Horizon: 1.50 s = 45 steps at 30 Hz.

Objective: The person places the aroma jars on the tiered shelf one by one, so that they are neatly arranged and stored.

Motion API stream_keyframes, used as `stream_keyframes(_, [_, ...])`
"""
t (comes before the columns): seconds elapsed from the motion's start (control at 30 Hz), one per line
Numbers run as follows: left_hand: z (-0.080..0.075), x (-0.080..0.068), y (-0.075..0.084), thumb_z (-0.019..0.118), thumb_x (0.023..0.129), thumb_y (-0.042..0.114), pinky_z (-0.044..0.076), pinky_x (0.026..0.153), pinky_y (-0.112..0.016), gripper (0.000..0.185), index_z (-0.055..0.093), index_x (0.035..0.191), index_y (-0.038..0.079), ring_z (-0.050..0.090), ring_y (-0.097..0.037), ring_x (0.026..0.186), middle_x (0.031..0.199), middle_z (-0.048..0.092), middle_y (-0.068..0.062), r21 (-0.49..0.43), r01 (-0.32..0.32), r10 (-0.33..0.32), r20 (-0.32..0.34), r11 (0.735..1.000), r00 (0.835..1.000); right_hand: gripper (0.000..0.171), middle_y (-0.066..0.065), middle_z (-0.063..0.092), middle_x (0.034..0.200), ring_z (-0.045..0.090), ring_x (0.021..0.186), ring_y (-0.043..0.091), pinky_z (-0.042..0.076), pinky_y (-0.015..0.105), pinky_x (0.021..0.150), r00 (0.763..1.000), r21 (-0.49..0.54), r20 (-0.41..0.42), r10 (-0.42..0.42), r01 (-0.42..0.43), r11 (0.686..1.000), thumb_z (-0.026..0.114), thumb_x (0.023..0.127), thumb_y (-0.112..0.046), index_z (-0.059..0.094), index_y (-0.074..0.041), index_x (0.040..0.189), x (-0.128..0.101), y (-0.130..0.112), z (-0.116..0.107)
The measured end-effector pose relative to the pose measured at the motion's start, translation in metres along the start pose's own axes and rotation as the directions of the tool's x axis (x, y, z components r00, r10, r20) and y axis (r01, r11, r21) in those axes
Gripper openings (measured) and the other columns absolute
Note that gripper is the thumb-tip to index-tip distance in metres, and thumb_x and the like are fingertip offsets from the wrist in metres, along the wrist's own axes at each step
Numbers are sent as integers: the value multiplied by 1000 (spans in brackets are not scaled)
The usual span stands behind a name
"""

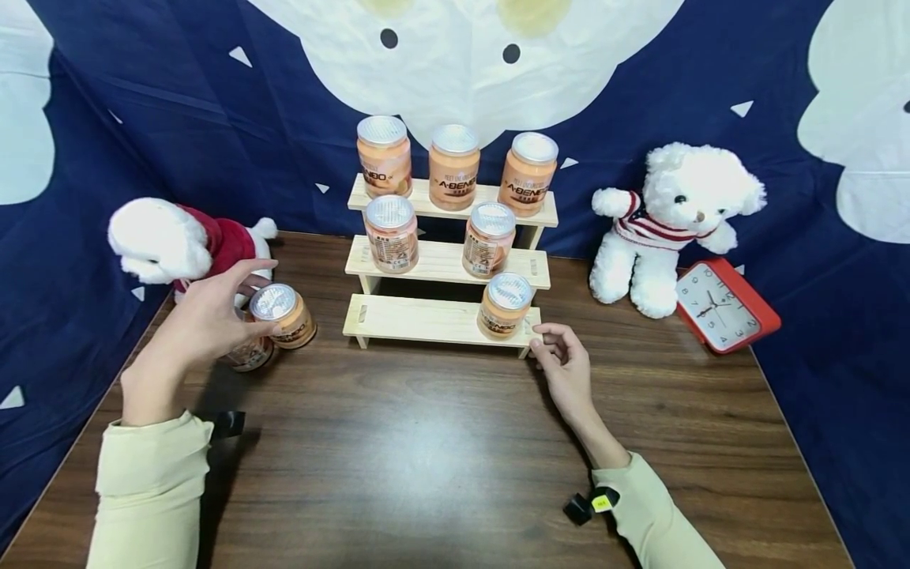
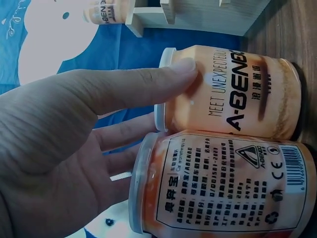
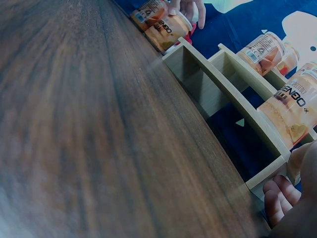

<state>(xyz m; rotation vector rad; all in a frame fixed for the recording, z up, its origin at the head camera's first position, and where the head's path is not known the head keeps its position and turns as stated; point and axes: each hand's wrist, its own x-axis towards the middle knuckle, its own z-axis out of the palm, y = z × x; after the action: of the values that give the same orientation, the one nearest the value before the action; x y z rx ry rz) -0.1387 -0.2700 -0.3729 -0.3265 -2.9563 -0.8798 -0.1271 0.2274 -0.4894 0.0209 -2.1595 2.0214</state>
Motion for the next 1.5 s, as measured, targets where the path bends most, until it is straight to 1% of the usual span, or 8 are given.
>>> stream_keyframes(0.13, [2, 1, 0, 101, 78, 10, 58, 94, -65, 88, 55, 153, -1, 69, -48, 112, 124, 73, -31, 3, -24, 24, -34, 1000, 999, 22, -3, 71, 89, 64, 70, 9, 55, 16, 58, 1000, 5, 0, -11, 11, 1000, 65, 105, 10, 62, 19, 125, 0, 1, 0])
stream_keyframes(0.33, [3, 1, 4, 102, 75, 19, 56, 90, -63, 90, 57, 151, 3, 65, -46, 111, 118, 75, -26, 32, -7, 9, -59, 999, 998, 22, -1, 71, 89, 64, 70, 9, 55, 16, 58, 1000, 2, 0, -18, 18, 1000, 66, 104, 10, 62, 19, 125, 0, 2, 0])
stream_keyframes(0.5, [3, -2, 9, 104, 71, 19, 54, 83, -55, 91, 59, 149, 5, 64, -40, 106, 115, 78, -20, 34, -42, 46, -123, 999, 991, 22, -1, 71, 89, 63, 69, 9, 54, 16, 57, 1000, 0, -2, -10, 10, 1000, 66, 105, 10, 63, 18, 125, 0, 1, 0])
stream_keyframes(0.7, [2, -2, 18, 107, 69, 18, 55, 83, -44, 93, 61, 150, 9, 76, -36, 103, 114, 80, -15, -53, -101, 89, -186, 994, 978, 22, 0, 70, 89, 63, 68, 9, 54, 15, 56, 1000, 2, 0, -30, 30, 1000, 65, 104, 11, 62, 19, 125, 0, 2, 0])
stream_keyframes(0.93, [7, -2, 39, 107, 71, 16, 54, 91, -28, 93, 61, 152, 15, 78, -31, 106, 114, 79, -8, -177, -160, 125, -193, 971, 973, 21, 0, 70, 89, 61, 66, 9, 53, 15, 55, 999, -11, 6, -43, 43, 999, 66, 105, 10, 63, 17, 125, 0, 2, 0])
stream_keyframes(1.13, [23, 5, 52, 106, 71, 15, 56, 91, -26, 90, 62, 149, 14, 76, -22, 103, 113, 79, -5, -233, -225, 176, -211, 946, 961, 23, 0, 70, 89, 61, 67, 9, 53, 15, 56, 999, -13, 6, -34, 34, 999, 66, 105, 9, 64, 17, 126, 0, 3, 0])
stream_keyframes(1.27, [41, 12, 60, 106, 70, 16, 61, 94, -33, 90, 63, 148, 11, 76, -20, 103, 114, 78, -4, -265, -266, 210, -223, 927, 952, 23, 1, 70, 89, 61, 67, 10, 53, 15, 56, 1000, -14, 6, -31, 31, 999, 66, 105, 9, 64, 16, 127, 1, 4, -1])
stream_keyframes(1.5, [65, 18, 73, 106, 72, 17, 64, 98, -37, 81, 65, 142, 10, 73, -19, 109, 119, 77, -4, -352, -296, 214, -253, 888, 943, 23, 1, 70, 89, 61, 67, 10, 52, 15, 54, 999, -13, 8, -31, 31, 999, 66, 105, 8, 64, 16, 126, 1, 3, -1])
